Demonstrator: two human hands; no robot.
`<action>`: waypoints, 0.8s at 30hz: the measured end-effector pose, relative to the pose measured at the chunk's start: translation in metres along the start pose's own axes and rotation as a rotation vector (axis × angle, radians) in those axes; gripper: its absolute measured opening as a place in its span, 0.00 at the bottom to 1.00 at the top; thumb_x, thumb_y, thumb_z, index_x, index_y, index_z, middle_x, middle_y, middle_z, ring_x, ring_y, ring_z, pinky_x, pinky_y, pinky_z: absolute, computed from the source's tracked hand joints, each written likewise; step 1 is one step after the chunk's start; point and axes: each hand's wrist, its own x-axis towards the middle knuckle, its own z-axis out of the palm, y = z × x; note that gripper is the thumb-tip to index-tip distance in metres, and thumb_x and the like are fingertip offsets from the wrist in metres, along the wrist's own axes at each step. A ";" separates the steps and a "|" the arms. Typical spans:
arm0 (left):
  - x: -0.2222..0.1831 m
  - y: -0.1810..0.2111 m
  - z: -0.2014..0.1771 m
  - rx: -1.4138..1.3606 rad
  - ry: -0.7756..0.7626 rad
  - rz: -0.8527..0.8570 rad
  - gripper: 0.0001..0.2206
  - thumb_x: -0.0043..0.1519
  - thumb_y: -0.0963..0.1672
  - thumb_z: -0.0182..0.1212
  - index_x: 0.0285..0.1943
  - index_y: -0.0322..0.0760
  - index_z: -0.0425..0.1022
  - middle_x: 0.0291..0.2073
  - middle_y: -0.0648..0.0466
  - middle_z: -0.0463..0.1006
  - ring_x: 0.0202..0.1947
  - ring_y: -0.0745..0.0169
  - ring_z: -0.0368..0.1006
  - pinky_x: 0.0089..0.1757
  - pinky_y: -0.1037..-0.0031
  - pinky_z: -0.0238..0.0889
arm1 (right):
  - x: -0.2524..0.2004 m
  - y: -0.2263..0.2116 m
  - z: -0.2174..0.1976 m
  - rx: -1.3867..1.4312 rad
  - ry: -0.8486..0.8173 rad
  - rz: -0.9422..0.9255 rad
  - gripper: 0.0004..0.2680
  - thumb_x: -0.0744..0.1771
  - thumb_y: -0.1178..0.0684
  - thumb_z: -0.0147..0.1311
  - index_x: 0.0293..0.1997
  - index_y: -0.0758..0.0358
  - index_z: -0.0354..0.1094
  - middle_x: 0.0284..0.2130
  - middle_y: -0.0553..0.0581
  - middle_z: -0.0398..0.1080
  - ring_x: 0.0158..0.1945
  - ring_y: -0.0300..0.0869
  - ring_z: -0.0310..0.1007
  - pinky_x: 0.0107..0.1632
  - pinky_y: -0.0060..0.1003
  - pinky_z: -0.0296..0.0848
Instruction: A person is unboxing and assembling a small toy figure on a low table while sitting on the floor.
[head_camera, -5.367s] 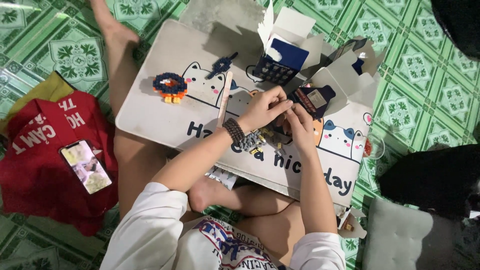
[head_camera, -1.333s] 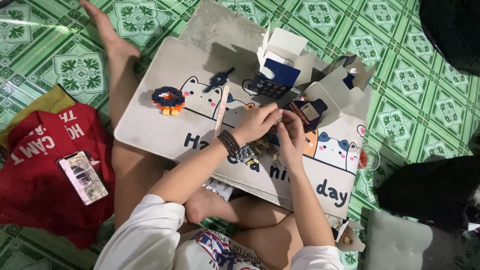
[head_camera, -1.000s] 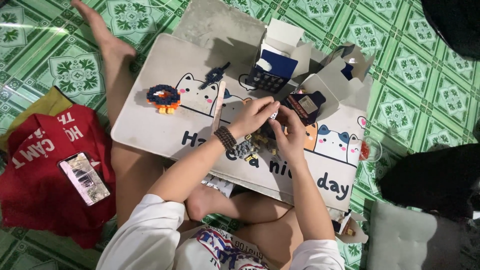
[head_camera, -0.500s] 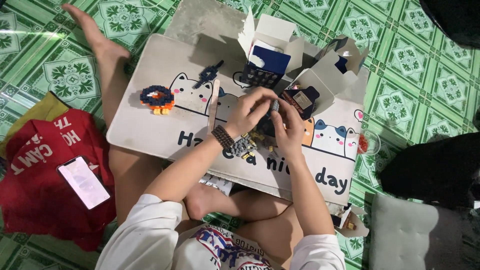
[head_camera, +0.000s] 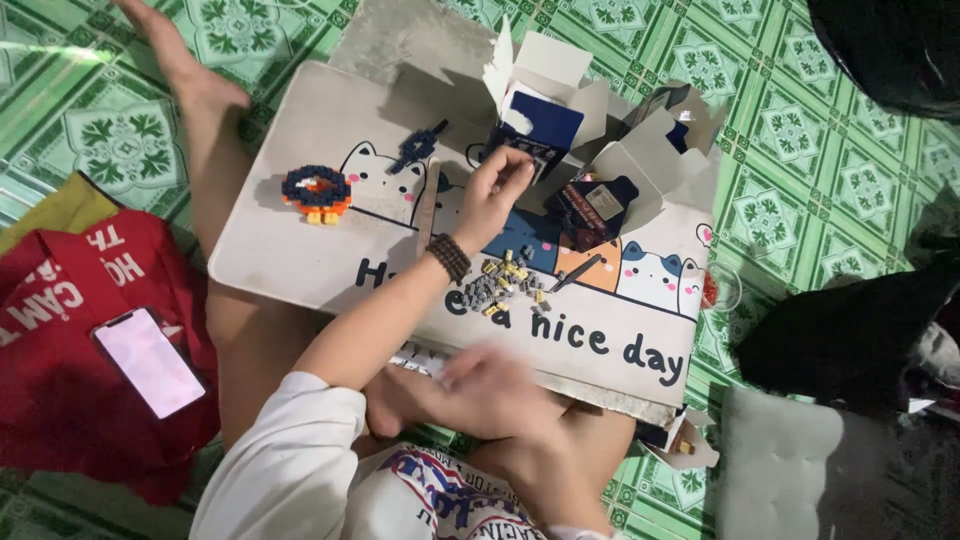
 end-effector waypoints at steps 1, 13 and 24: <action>0.000 0.004 0.001 -0.002 0.004 -0.006 0.08 0.63 0.48 0.54 0.38 0.43 0.72 0.27 0.61 0.71 0.32 0.76 0.66 0.35 0.81 0.62 | -0.013 0.006 0.023 0.000 -0.003 0.007 0.11 0.66 0.57 0.48 0.53 0.67 0.59 0.40 0.61 0.68 0.41 0.44 0.69 0.45 0.38 0.68; 0.000 -0.001 0.006 -0.198 0.066 -0.142 0.09 0.63 0.48 0.53 0.37 0.39 0.71 0.20 0.56 0.72 0.24 0.73 0.69 0.28 0.82 0.66 | -0.082 0.091 0.147 1.401 -0.174 1.104 0.12 0.60 0.57 0.47 0.43 0.71 0.67 0.35 0.62 0.73 0.36 0.51 0.74 0.40 0.40 0.73; 0.002 0.005 0.004 -0.242 0.042 -0.157 0.08 0.61 0.47 0.55 0.35 0.40 0.72 0.19 0.58 0.71 0.24 0.76 0.68 0.27 0.86 0.65 | -0.096 0.079 0.149 1.302 -0.079 1.147 0.10 0.57 0.60 0.47 0.35 0.73 0.68 0.30 0.61 0.73 0.33 0.49 0.73 0.39 0.36 0.73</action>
